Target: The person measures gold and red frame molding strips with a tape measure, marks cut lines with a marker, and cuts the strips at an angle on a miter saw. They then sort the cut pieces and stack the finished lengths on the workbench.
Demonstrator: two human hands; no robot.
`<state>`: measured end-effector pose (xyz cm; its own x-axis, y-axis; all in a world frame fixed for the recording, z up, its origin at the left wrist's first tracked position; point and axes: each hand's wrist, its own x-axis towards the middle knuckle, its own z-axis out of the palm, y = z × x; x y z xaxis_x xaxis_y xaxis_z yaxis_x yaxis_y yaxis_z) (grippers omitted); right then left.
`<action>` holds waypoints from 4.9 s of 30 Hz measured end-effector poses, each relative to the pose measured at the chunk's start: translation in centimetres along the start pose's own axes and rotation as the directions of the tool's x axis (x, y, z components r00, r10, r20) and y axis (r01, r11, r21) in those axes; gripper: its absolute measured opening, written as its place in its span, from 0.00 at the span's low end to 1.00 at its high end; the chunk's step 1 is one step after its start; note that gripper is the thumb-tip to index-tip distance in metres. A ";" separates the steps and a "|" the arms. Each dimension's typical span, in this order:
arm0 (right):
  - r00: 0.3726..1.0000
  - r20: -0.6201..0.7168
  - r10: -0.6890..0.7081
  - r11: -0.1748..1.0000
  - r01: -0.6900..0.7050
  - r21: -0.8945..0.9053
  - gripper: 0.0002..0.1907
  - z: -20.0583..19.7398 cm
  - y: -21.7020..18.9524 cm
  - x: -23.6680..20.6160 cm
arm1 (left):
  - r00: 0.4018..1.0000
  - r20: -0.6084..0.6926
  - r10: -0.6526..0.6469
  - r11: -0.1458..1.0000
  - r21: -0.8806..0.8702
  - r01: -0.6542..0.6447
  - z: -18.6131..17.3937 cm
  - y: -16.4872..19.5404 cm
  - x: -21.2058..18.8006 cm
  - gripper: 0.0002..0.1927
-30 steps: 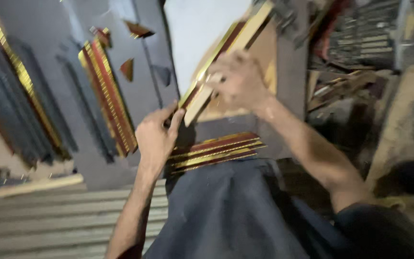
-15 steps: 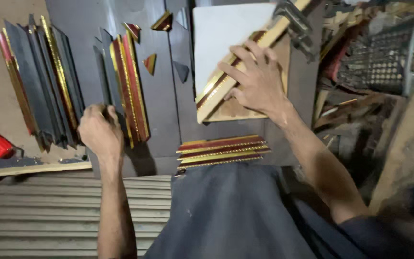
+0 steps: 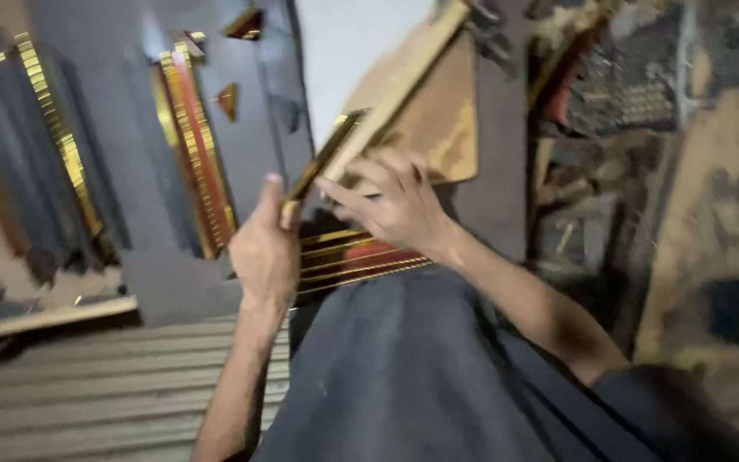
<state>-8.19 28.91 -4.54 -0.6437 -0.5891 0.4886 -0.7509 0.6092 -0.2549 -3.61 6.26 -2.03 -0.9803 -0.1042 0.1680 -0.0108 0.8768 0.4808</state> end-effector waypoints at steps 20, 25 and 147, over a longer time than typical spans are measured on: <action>0.958 0.277 -0.076 0.990 0.105 -0.093 0.23 1.2 10.2 5.1 | 0.972 0.231 0.043 0.999 -0.034 -0.036 2.1 1.2 6.1 0.08; 0.966 0.200 0.164 0.986 -0.157 -0.048 0.20 4.4 16.0 12.0 | 0.988 -0.130 -0.085 0.996 0.000 0.086 -1.1 -4.0 7.1 0.09; 0.963 0.249 -0.100 0.994 0.085 0.071 0.07 -1.5 0.3 -1.1 | 0.988 -0.153 -0.028 0.993 0.109 0.045 -2.7 -2.8 -0.7 0.11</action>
<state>-7.48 30.55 -3.93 -0.5814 -0.7607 0.2885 -0.8116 0.5177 -0.2707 -2.35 2.60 -1.18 -0.9378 -0.1992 0.2844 -0.0760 0.9171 0.3915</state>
